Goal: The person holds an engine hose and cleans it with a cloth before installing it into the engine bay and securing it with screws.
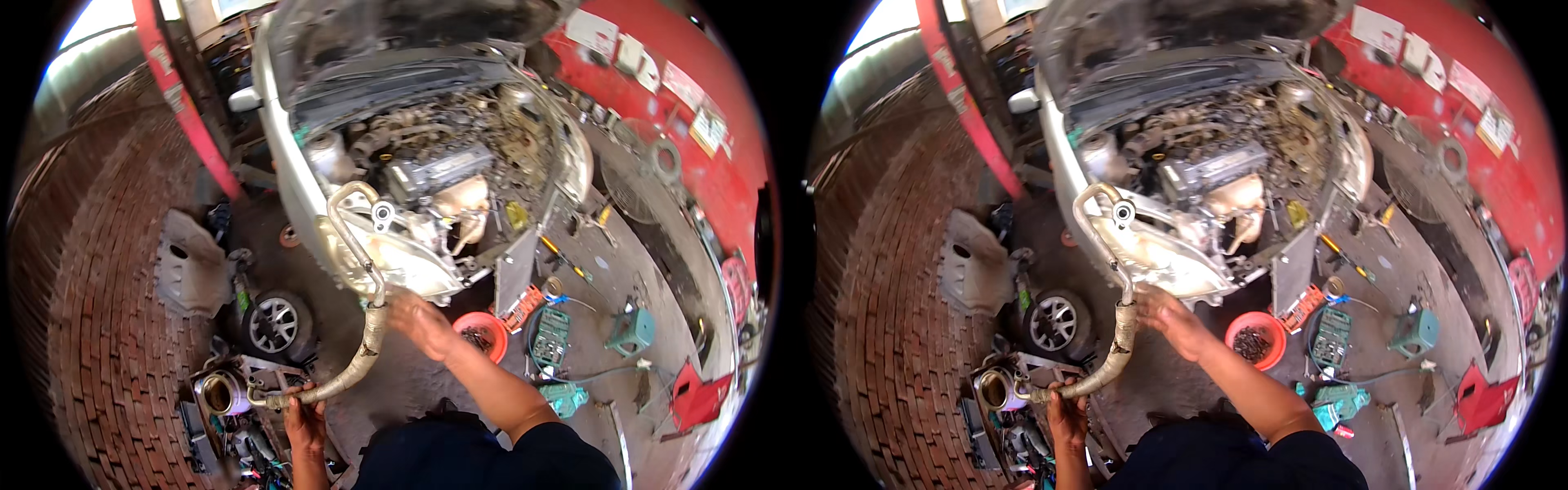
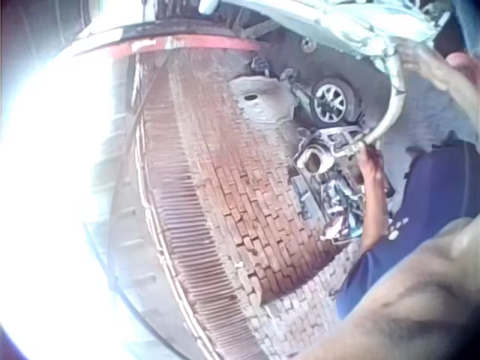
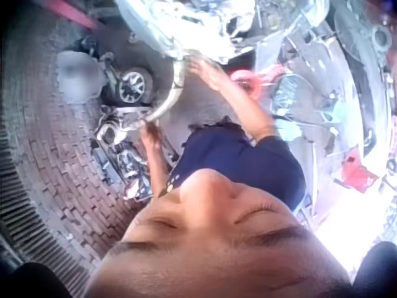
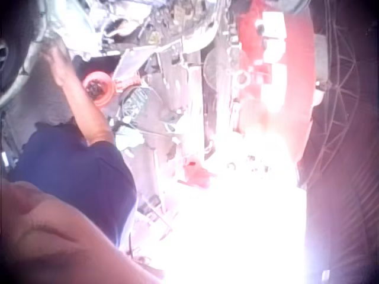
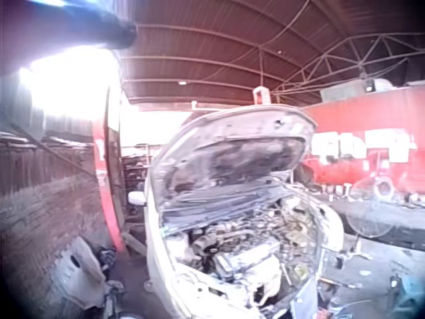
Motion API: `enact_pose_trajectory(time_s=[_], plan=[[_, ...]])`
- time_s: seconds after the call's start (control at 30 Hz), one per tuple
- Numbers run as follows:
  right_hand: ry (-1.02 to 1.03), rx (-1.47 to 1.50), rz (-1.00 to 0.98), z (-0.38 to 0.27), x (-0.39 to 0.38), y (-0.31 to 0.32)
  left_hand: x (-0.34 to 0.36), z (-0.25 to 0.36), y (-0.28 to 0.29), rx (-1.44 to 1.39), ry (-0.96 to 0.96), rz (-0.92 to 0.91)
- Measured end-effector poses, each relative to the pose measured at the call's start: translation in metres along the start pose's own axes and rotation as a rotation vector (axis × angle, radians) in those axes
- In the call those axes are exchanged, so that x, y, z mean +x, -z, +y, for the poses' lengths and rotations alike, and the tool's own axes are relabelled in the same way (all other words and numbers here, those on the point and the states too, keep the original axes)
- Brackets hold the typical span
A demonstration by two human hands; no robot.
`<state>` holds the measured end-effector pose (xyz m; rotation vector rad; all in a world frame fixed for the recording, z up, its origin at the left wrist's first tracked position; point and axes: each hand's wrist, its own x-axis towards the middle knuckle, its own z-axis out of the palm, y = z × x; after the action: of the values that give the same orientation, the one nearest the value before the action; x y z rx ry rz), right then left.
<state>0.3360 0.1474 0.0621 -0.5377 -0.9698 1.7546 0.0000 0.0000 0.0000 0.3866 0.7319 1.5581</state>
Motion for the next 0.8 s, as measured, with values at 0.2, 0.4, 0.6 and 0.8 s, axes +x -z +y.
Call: enact_pose_trajectory(time_s=[0.2,0.4,0.6,0.8], plan=[[0.235,0.078,0.215,-0.109,-0.082,0.051,0.003,-0.072,-0.090,0.222,0.104,-0.141],[0.363,0.227,0.358,-0.139,-0.153,0.090,0.019,-0.122,-0.153,0.294,-0.013,-0.235],[0.457,0.160,0.472,-0.148,-0.194,0.108,0.065,-0.132,-0.176,0.122,0.154,-0.064],[0.491,0.173,0.563,-0.157,-0.211,0.111,0.086,-0.143,-0.185,0.163,0.196,-0.153]])
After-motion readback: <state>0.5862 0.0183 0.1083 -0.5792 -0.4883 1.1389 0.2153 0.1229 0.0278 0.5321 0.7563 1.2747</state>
